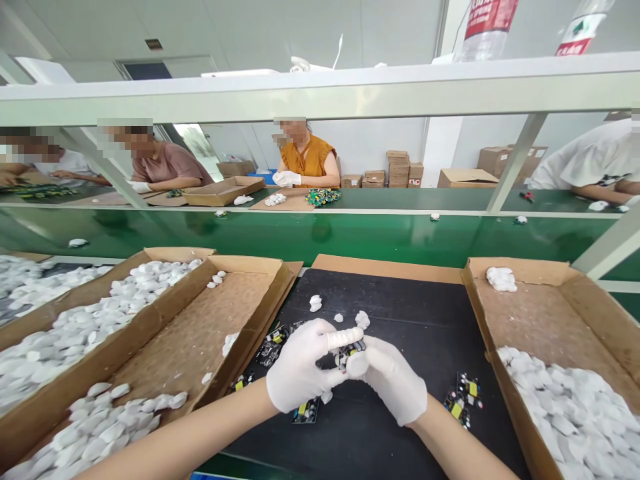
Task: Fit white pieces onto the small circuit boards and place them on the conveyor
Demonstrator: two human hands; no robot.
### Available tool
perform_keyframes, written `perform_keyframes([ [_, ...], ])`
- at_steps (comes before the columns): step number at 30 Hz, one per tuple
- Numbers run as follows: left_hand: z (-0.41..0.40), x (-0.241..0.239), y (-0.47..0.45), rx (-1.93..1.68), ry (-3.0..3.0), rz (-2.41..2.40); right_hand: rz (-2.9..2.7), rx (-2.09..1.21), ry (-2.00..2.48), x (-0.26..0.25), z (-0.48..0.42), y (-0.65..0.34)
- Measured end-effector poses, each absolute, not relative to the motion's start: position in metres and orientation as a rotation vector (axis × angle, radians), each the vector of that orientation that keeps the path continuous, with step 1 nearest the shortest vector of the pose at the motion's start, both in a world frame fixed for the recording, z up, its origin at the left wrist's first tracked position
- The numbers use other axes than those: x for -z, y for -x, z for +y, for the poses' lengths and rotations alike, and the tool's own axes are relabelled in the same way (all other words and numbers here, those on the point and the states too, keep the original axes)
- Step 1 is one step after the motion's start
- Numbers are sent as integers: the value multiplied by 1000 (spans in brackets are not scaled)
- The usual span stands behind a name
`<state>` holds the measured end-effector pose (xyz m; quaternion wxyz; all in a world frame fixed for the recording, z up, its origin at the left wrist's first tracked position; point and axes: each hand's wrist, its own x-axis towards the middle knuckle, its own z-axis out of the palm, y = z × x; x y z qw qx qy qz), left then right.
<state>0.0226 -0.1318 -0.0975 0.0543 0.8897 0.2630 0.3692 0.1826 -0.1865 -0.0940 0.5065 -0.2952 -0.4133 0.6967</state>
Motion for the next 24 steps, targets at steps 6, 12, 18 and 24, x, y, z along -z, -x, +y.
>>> perform_keyframes([
  [6, -138, 92, -24, -1181, -2676, 734, -1074, -1627, 906, 88, -188, -181],
  [12, -141, 91, -25, -1186, -2714, 732, -1165, -1587, 953, 90, -188, -181],
  [18, -139, 91, -24, -1180, -2868, 799, -1358, -1419, 1058, 93, -187, -185],
  [24, -140, 91, -25, -1102, -2916, 755, -1381, -1463, 1009, 95, -183, -187],
])
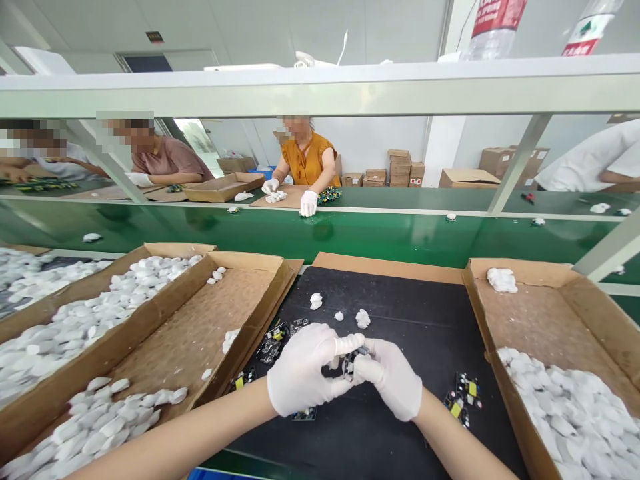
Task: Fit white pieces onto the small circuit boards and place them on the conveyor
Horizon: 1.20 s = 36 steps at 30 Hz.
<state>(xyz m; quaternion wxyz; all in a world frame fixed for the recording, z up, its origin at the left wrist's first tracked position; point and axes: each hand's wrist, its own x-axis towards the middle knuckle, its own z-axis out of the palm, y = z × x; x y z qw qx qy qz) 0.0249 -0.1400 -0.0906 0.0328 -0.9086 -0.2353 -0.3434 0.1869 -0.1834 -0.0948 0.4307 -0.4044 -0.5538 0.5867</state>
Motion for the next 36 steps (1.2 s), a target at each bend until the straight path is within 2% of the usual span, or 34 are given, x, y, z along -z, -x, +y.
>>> perform_keyframes([
  [12, -142, 83, -26, 927, 2875, -802, -1197, -1572, 914, 95, -186, -187],
  [27, -138, 75, -27, 812, 3154, -1057, -1367, -1558, 923, 93, -184, -187],
  [31, -136, 74, -26, 863, 3324, -1043, -1220, -1690, 824, 93, -185, -186],
  [36, -137, 72, -26, 816, 3419, -997, -1094, -1708, 828, 100, -185, -184],
])
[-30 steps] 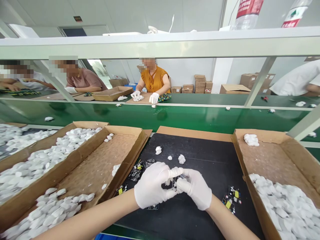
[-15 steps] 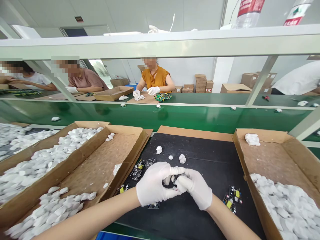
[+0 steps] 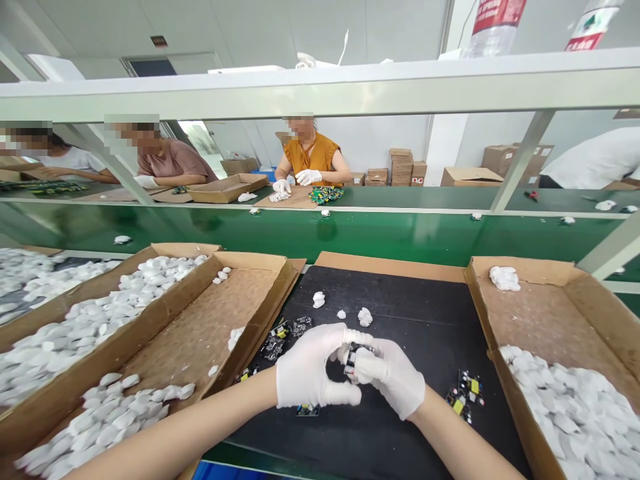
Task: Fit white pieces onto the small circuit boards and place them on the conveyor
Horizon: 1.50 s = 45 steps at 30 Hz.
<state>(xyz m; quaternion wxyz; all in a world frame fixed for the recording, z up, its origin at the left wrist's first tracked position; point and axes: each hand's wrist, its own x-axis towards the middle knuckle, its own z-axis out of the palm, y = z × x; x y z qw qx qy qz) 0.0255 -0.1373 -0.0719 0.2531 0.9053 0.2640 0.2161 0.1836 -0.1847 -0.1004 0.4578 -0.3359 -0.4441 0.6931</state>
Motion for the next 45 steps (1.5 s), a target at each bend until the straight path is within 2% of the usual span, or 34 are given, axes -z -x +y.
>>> perform_keyframes([
  [5, -139, 76, -27, -639, -2411, 869, -1129, -1643, 833, 99, -185, -180],
  [10, -139, 81, -26, -739, -2488, 888, -1037, -1782, 751, 94, -188, -178],
  [16, -139, 78, -25, -629, -2566, 821, -1269, -1605, 910, 103, -185, -182],
  [23, -136, 70, -30, -523, -2567, 859, -1233, -1594, 939, 107, -183, -182],
  [30, -138, 81, -26, -728, -2412, 847, -1245, -1685, 785, 97, -184, -183],
  [40, -135, 74, -29, -609, -2590, 726, -1297, -1498, 1175, 96, -184, -179],
  [45, -136, 79, -30, -844, -2583, 737, -1168, -1561, 992, 105, -185, -179],
])
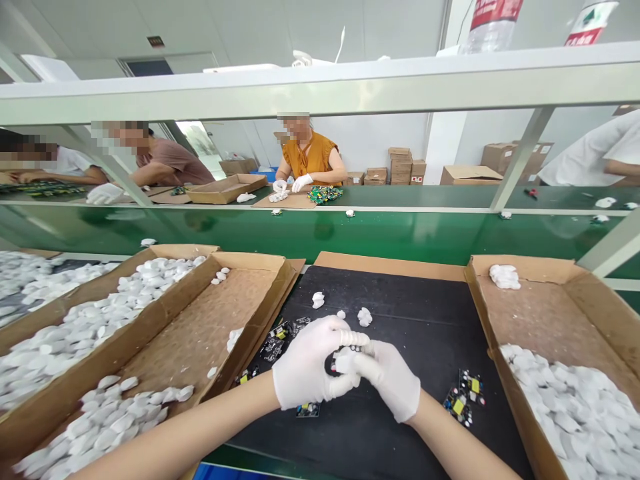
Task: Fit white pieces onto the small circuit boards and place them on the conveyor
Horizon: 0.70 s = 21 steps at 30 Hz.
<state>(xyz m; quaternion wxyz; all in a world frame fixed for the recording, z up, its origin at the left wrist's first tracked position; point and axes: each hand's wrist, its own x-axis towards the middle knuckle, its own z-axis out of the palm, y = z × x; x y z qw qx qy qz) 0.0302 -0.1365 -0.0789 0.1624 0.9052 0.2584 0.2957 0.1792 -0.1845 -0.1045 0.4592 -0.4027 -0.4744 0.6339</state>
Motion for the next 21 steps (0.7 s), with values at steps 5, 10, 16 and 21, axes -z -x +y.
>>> perform_keyframes([
  [5, -142, 77, -31, -1085, -2412, 773, -1120, -1629, 772, 108, -186, -182],
  [10, -140, 76, -28, -1005, -2395, 728, -1025, -1761, 660, 98, -190, -176],
  [16, -138, 76, -28, -786, -2453, 609, -911, -1843, 553, 97, -193, -174],
  [21, -139, 73, -24, -821, -2297, 498, -904, -1866, 566, 97, -192, -176],
])
